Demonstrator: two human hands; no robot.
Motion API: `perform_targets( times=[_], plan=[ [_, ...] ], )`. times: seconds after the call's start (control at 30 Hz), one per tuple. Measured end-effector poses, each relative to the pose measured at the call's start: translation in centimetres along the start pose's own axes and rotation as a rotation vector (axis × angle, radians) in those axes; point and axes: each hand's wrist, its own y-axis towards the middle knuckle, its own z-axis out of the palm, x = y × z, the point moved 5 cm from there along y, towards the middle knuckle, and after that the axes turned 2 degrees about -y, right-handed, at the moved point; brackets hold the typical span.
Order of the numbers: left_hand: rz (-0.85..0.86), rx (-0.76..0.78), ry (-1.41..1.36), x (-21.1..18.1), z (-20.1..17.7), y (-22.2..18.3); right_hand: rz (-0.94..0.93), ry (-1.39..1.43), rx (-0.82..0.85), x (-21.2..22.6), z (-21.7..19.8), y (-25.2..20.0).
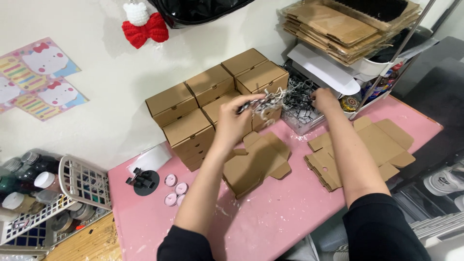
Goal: The person assembles cardboard boxes, fills each with shredded paper and a small pink item in a plastic bag, and then closes the boxes.
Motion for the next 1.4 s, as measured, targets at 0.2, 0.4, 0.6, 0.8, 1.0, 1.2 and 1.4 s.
perform_targets(
  times=[0.2,0.4,0.6,0.8,1.0,1.2,1.4],
  plan=[
    [-0.250,0.097,0.019,-2.3,-3.7,-4.3,-0.126,-0.133,-0.098,5.7,-5.8,-4.4],
    [-0.161,0.183,0.067,-1.2,-4.3,-6.8,-0.423,0.650,-0.141,20.0,-16.0,-19.2],
    [-0.095,0.177,0.051,0.9,-3.8,-8.5,-0.671,1.037,0.469,27.1,-4.9,-24.7],
    [-0.166,0.294,0.153,8.8,-3.4,-11.6,-0.403,0.734,0.353,27.5,-0.6,-25.2],
    [-0.212,0.523,0.700,8.4,-4.7,-14.1,-0.410,0.399,0.336,26.5,0.2,-24.5],
    [-0.259,0.421,0.811,8.1,-6.3,-15.3,-0.631,0.342,0.281,28.9,-0.3,-26.5],
    [-0.415,0.412,0.875,8.2,-6.4,-16.7,-0.372,-0.316,0.394,30.3,-3.9,-28.5]
  ],
)
